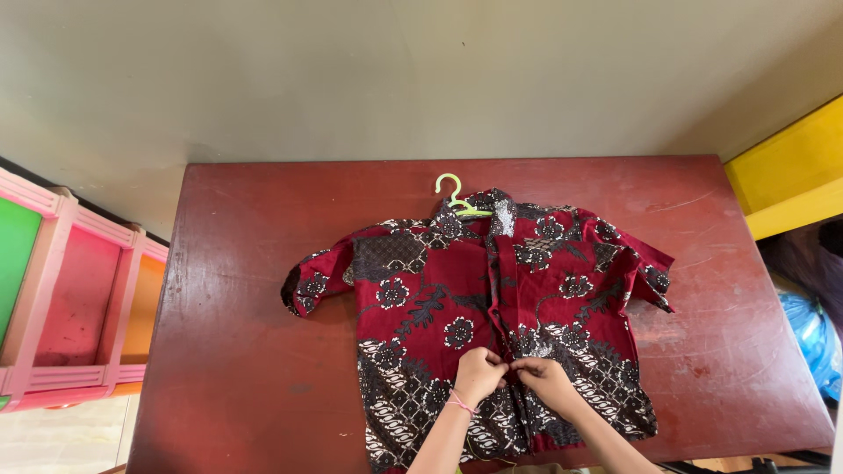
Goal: The person smooths a red patterned shirt on a table, then places a hanger into the collar and buttons the shirt while it remains on the table. The shirt is left on the hanger on the table surface.
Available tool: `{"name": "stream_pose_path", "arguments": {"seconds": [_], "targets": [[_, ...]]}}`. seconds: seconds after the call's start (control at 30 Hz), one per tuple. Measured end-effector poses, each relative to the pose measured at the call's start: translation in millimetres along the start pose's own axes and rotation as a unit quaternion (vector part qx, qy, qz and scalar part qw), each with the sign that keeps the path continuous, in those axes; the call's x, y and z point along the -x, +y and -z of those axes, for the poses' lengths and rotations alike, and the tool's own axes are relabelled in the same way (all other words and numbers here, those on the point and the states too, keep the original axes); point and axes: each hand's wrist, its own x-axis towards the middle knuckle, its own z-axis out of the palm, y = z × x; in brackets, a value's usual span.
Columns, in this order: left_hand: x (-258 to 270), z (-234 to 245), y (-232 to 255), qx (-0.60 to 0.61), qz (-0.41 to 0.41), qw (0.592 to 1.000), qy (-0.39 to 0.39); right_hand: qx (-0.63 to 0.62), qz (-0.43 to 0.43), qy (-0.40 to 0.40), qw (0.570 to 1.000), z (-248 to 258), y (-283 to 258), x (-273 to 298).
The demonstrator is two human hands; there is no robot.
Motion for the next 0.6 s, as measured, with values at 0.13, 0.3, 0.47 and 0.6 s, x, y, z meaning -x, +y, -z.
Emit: {"name": "stream_pose_path", "arguments": {"seconds": [0.13,0.3,0.47,0.6], "targets": [[10,5,16,-0.054,-0.005,0.999,-0.006,0.064,0.054,0.027,0.996,-8,-9,2],[1,3,-2,-0.014,-0.023,1.0,0.013,0.071,0.068,0.036,0.995,-15,-26,9],[-16,1,-30,-0.001,-0.054,0.998,0.009,0.097,0.05,0.023,0.994,-15,-39,13],[-19,1,-35,0.014,-0.037,0.999,0.01,0.112,0.038,0.007,0.993,-13,-42,11]]}}
